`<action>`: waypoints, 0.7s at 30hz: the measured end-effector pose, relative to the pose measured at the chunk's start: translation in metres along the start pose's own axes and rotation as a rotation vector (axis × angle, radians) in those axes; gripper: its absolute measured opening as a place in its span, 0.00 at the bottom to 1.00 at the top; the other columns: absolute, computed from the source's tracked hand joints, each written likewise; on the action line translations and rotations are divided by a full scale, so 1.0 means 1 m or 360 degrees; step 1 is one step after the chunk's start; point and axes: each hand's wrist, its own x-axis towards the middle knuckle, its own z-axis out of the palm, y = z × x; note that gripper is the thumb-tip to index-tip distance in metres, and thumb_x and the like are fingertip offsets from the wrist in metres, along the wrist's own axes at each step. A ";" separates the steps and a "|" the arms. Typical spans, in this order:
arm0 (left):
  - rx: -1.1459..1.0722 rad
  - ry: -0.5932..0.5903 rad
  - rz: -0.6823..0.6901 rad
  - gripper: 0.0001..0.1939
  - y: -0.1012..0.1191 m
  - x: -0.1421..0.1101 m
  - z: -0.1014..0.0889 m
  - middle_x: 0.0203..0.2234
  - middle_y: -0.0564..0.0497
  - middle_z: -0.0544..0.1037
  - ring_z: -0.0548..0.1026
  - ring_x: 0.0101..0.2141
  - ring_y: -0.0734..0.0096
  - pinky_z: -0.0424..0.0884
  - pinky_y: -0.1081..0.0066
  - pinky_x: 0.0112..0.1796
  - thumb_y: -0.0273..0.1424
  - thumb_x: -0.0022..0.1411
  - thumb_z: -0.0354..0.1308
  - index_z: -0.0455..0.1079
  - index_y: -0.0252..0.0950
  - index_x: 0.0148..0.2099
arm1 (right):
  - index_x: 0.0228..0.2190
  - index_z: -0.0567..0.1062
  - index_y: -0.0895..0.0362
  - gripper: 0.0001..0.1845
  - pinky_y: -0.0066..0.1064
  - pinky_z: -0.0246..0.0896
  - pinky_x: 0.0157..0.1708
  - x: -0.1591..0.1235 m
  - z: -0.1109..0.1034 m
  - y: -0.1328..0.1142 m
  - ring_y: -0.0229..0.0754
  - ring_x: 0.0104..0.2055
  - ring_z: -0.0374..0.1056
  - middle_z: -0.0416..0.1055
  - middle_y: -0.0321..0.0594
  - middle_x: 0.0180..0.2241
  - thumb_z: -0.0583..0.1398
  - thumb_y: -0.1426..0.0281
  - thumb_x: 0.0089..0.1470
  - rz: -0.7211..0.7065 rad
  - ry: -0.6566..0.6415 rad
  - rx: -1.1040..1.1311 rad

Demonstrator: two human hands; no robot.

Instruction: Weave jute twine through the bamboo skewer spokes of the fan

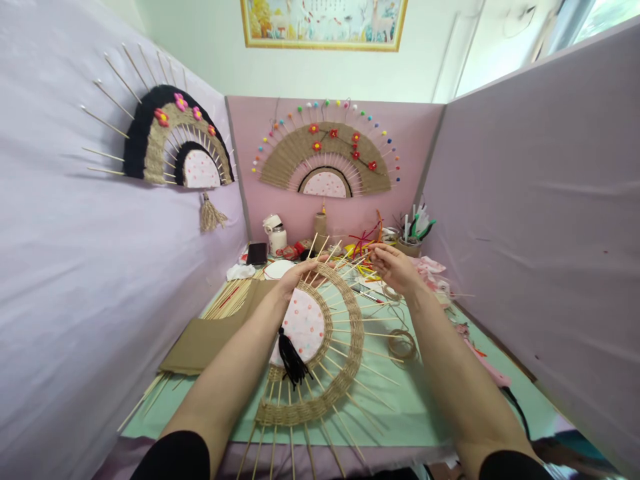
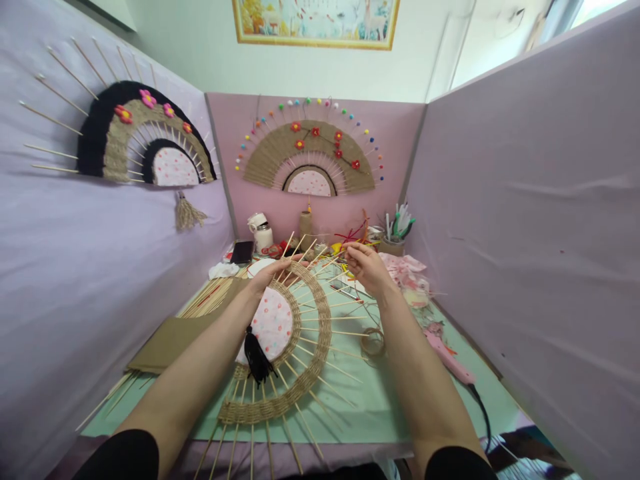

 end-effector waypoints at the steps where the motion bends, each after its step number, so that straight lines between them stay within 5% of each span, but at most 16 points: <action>1: -0.0011 0.0001 0.0004 0.17 0.000 -0.001 0.000 0.38 0.42 0.78 0.75 0.42 0.63 0.62 0.63 0.52 0.24 0.57 0.52 0.68 0.28 0.49 | 0.32 0.75 0.56 0.11 0.20 0.45 0.17 0.000 0.002 -0.002 0.27 0.20 0.52 0.64 0.32 0.22 0.65 0.68 0.42 -0.0031 -0.0009 0.0000; 7: -0.0055 0.0022 0.0025 0.18 0.004 -0.006 -0.003 0.37 0.42 0.79 0.76 0.41 0.63 0.62 0.64 0.52 0.23 0.58 0.51 0.67 0.28 0.51 | 0.30 0.74 0.56 0.12 0.22 0.50 0.19 -0.010 -0.004 0.012 0.30 0.22 0.56 0.65 0.34 0.23 0.64 0.63 0.44 -0.0017 0.0016 -0.0053; 13: -0.0124 0.0057 0.0052 0.18 0.004 -0.008 -0.012 0.39 0.44 0.78 0.74 0.44 0.64 0.62 0.65 0.52 0.24 0.59 0.51 0.68 0.29 0.52 | 0.30 0.74 0.57 0.14 0.24 0.46 0.18 -0.023 -0.005 0.047 0.30 0.19 0.52 0.61 0.32 0.19 0.61 0.59 0.47 0.0271 -0.0031 0.0035; 21: -0.0298 0.0068 0.0055 0.20 0.003 -0.013 -0.025 0.43 0.45 0.77 0.72 0.47 0.59 0.62 0.57 0.52 0.29 0.60 0.51 0.65 0.35 0.55 | 0.30 0.77 0.62 0.26 0.27 0.51 0.25 -0.034 0.004 0.071 0.34 0.21 0.54 0.62 0.36 0.18 0.53 0.52 0.53 0.0844 -0.0469 0.0195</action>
